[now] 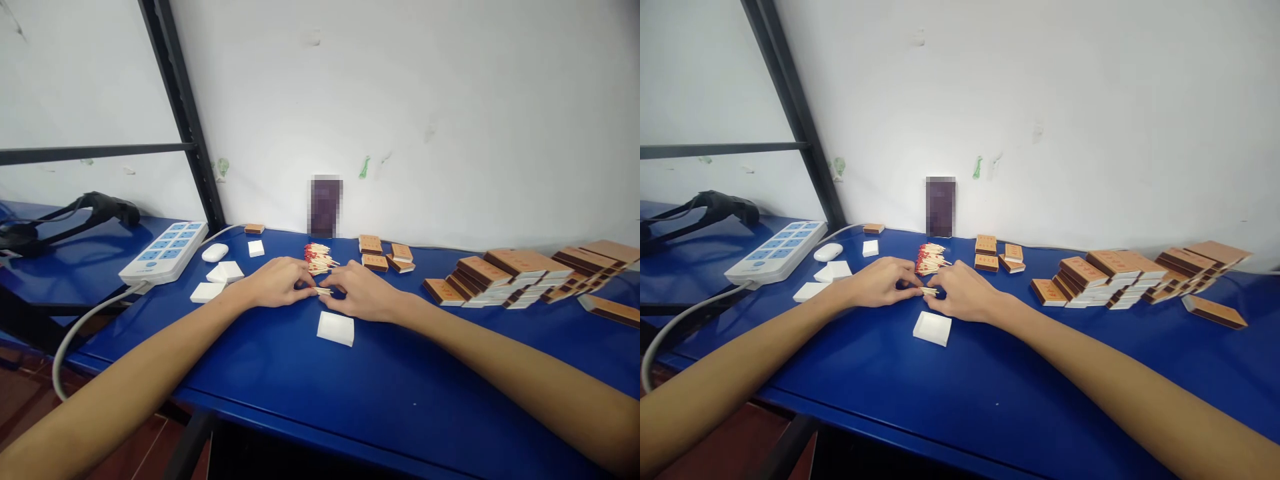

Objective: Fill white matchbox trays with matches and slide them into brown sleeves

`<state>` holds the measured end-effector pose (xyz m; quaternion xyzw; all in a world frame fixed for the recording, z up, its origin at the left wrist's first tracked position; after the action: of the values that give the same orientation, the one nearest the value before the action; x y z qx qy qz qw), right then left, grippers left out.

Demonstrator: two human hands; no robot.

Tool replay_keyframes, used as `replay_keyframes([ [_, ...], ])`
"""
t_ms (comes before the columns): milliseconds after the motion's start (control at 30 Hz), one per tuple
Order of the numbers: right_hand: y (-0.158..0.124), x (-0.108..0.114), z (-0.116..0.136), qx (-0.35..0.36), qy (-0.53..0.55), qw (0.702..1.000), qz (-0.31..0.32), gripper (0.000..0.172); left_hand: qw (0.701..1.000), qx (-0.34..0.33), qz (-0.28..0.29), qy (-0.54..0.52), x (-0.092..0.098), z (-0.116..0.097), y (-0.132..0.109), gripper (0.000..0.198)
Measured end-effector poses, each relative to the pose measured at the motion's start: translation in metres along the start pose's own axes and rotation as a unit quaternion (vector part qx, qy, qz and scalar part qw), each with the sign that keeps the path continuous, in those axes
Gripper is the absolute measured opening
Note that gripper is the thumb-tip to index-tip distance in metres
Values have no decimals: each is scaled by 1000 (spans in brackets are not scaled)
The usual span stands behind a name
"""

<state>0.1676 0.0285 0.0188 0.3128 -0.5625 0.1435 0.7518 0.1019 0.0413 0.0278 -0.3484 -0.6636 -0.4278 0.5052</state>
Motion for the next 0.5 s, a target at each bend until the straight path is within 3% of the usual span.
replay_keyframes([
  [300,4,0,-1,5,25,999,38,22,998,20,25,59,-6,-4,-1,22],
  [500,3,-3,-5,-9,50,998,32,14,985,37,74,149,-14,-8,-1,33],
])
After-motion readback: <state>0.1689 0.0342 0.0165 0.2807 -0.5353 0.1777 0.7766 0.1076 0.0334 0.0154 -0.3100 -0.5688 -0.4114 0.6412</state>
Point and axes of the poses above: each hand's wrist, its own y-axis towards the middle knuckle, its own x-axis out of the back of the hand, z = x × y, the point moved 10 cm from there along y, towards the middle knuckle, and after that the axes turned 4 degrees about -x, right-handed, at the moved point
